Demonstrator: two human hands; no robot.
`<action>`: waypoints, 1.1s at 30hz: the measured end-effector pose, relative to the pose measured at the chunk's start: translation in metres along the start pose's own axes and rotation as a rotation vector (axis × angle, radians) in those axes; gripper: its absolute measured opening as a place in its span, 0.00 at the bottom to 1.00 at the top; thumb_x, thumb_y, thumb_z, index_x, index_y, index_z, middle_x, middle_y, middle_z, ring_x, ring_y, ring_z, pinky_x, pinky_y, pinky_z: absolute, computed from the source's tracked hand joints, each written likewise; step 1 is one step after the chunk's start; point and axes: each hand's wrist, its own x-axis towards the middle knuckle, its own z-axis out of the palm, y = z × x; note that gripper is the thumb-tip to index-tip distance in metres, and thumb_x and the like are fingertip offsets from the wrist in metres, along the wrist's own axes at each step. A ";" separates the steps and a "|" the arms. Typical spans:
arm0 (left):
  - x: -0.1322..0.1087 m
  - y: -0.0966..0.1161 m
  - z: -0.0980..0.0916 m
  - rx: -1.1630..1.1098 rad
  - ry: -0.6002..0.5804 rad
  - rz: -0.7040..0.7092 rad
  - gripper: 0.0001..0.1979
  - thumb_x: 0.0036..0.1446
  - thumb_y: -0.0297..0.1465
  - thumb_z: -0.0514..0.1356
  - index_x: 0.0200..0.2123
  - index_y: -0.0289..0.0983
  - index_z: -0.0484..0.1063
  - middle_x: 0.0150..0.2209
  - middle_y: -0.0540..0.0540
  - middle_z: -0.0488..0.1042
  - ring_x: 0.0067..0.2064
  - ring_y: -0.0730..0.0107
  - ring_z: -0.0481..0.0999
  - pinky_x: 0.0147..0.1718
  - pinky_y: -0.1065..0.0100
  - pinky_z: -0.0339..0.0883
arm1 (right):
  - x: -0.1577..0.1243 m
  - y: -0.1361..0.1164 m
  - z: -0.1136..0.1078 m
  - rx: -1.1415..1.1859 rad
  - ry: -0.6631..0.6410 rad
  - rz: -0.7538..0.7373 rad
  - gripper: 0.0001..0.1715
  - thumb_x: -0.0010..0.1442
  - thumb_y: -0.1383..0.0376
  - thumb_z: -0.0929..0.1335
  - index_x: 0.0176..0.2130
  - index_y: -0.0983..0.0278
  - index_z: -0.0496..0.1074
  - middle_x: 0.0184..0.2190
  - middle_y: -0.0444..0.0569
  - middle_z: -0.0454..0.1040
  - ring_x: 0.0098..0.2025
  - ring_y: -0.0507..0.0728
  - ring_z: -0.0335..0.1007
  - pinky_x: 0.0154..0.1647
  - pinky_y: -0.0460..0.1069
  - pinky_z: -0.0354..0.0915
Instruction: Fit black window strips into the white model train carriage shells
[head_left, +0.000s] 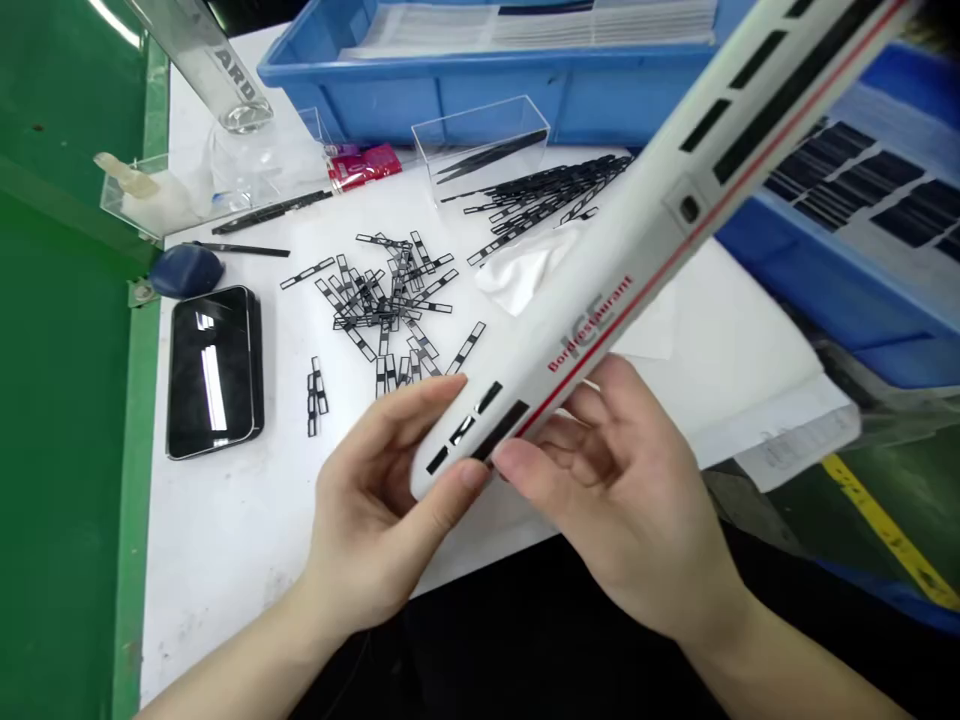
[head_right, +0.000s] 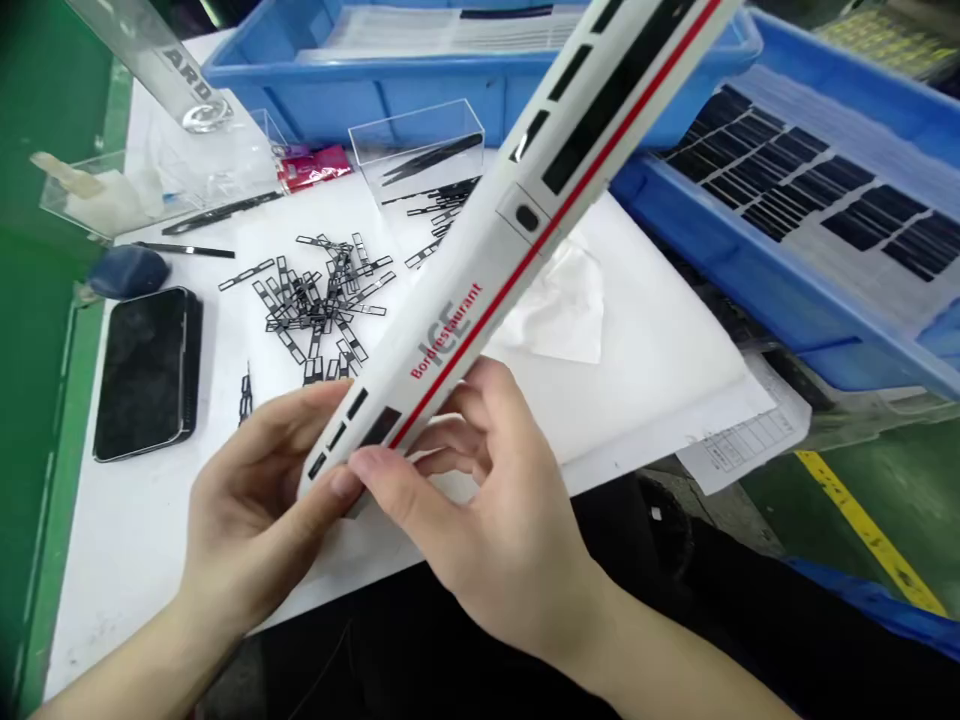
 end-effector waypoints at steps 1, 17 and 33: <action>-0.001 0.000 0.000 0.011 -0.033 0.018 0.22 0.65 0.26 0.70 0.59 0.50 0.79 0.59 0.52 0.82 0.60 0.67 0.81 0.59 0.74 0.76 | 0.003 0.001 0.003 0.046 -0.007 0.003 0.23 0.64 0.69 0.77 0.53 0.55 0.70 0.45 0.44 0.82 0.44 0.54 0.84 0.44 0.46 0.82; -0.003 -0.004 0.001 0.060 -0.039 0.003 0.23 0.66 0.26 0.69 0.62 0.47 0.77 0.62 0.51 0.79 0.62 0.67 0.79 0.62 0.73 0.75 | 0.016 -0.003 0.001 0.004 -0.074 0.039 0.15 0.67 0.72 0.73 0.48 0.57 0.71 0.55 0.48 0.81 0.57 0.60 0.82 0.52 0.48 0.82; 0.001 -0.010 -0.002 0.033 -0.111 0.089 0.31 0.64 0.21 0.69 0.66 0.50 0.73 0.69 0.53 0.73 0.69 0.66 0.73 0.67 0.72 0.68 | 0.018 -0.003 0.005 -0.012 -0.128 0.115 0.20 0.68 0.72 0.72 0.57 0.60 0.71 0.50 0.50 0.81 0.50 0.58 0.83 0.50 0.49 0.82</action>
